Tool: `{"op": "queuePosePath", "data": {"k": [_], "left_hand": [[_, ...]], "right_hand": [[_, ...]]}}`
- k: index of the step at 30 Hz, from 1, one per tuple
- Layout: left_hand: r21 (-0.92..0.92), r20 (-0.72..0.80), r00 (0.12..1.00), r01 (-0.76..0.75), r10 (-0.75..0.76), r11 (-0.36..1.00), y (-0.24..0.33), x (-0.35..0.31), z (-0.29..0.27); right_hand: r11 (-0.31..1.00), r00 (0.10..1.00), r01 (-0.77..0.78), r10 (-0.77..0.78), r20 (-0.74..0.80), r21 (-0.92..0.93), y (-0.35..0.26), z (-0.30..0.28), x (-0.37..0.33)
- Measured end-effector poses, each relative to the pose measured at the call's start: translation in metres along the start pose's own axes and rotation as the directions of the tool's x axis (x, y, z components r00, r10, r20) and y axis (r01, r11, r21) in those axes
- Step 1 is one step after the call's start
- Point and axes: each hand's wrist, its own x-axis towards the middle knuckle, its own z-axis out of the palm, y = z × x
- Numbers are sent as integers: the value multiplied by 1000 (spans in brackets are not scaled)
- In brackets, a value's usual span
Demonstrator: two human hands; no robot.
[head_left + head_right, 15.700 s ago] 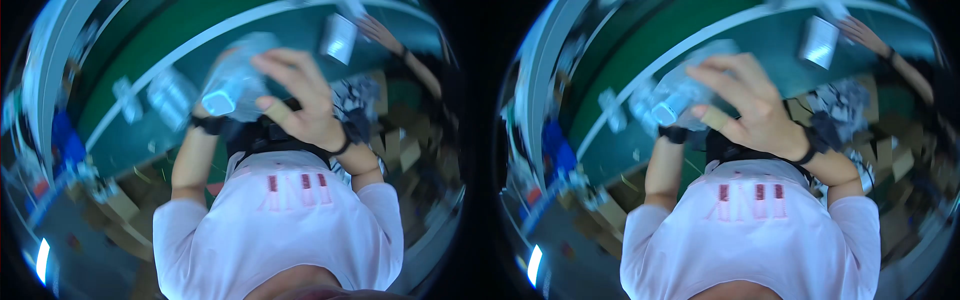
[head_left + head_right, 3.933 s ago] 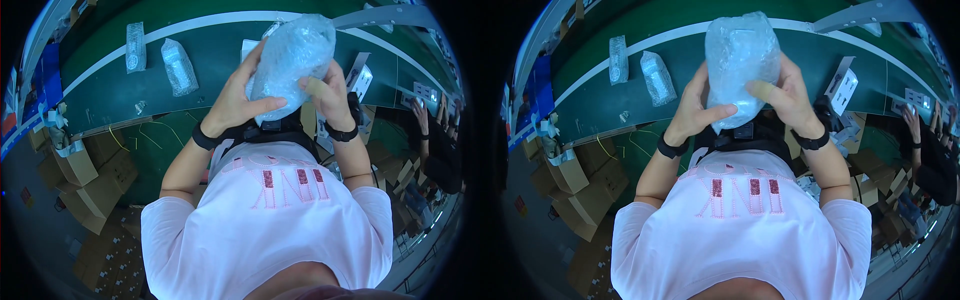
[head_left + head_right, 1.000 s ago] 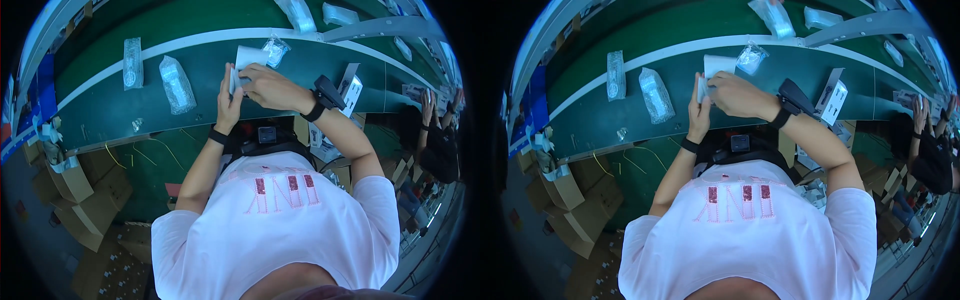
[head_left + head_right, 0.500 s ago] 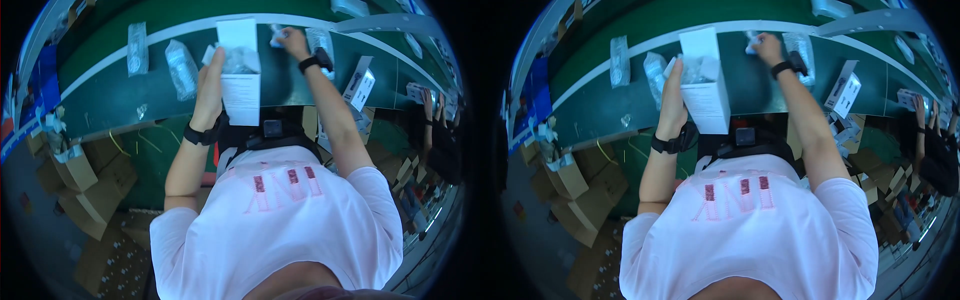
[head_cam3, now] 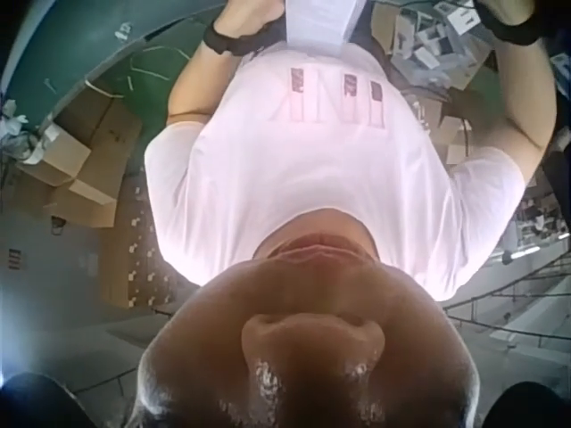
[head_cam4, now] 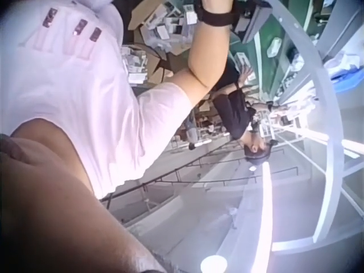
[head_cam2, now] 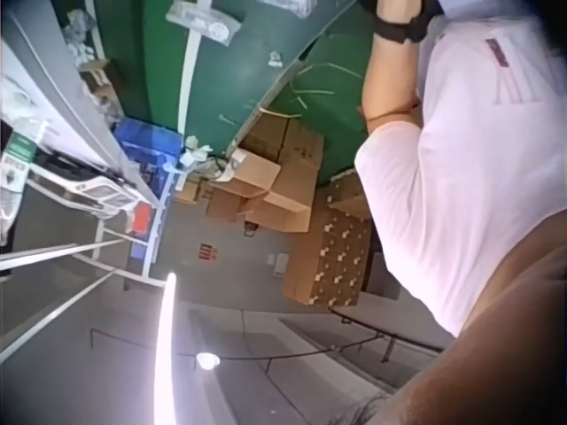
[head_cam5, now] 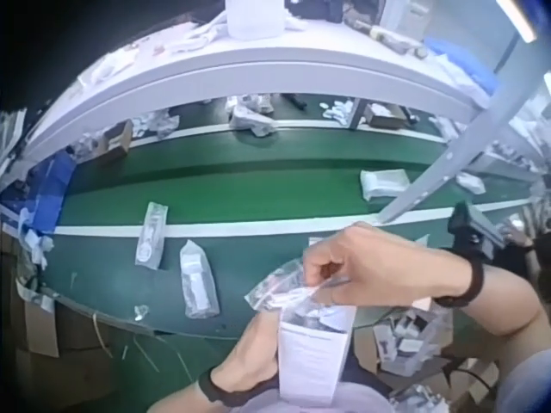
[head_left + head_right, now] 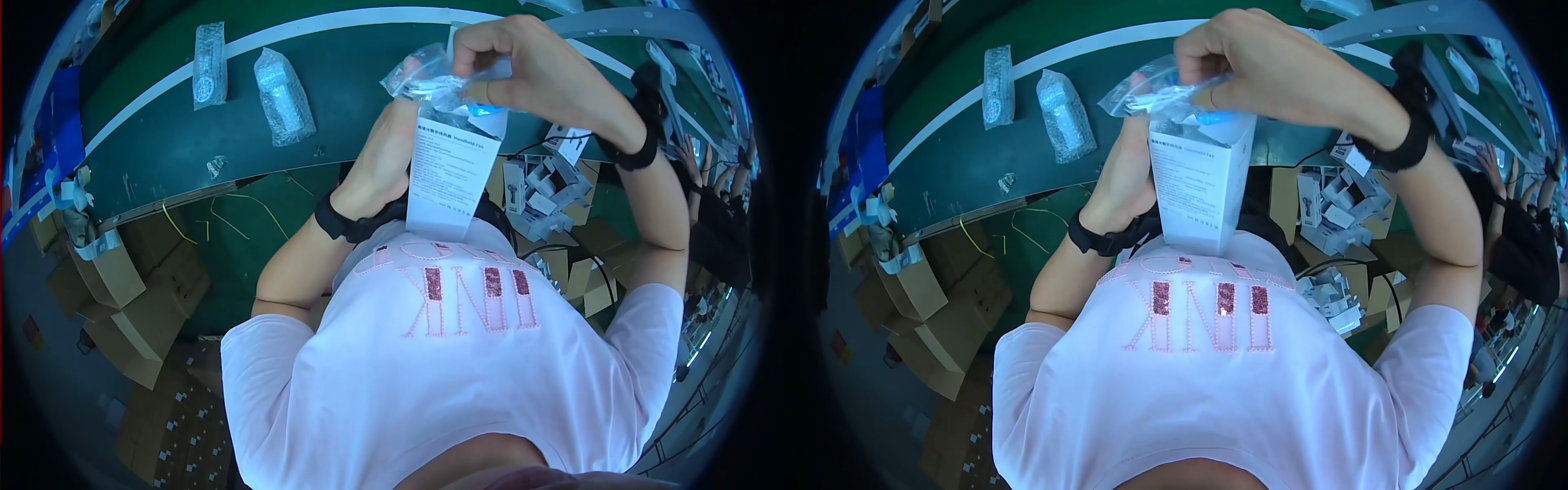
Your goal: Packaging handheld fans into individual white boxes along with manuals.
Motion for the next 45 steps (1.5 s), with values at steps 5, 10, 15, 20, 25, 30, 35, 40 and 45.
{"op": "queuePosePath", "data": {"k": [5,10,15,20,25,30,35,40,45], "left_hand": [[-46,74,997,-12,16,999,-9,-5,9],[-13,195,980,-40,42,999,-4,-13,8],[133,224,972,-98,66,986,-10,-18,9],[185,320,947,-87,24,979,-16,-19,3],[310,242,970,-93,16,946,-13,-22,13],[313,300,953,-70,-29,947,-5,-20,7],[267,369,930,-112,6,957,-14,-17,19],[329,331,924,-302,190,895,-13,-26,-11],[449,466,818,-548,338,706,-13,-21,-22]], "right_hand": [[954,988,-80,38,150,288,4,-6,-3],[946,983,-117,68,168,302,-13,-19,-23],[900,883,-419,375,282,117,-42,-24,-24],[991,977,67,-42,209,-116,-40,-15,-28],[803,684,-404,-54,728,439,-38,-24,-20],[737,775,-594,418,473,322,-53,-30,-24],[881,515,-431,63,855,194,-29,-21,-10],[857,916,-339,208,342,387,-11,-59,-42],[573,908,-352,400,121,740,28,18,-95]]}}
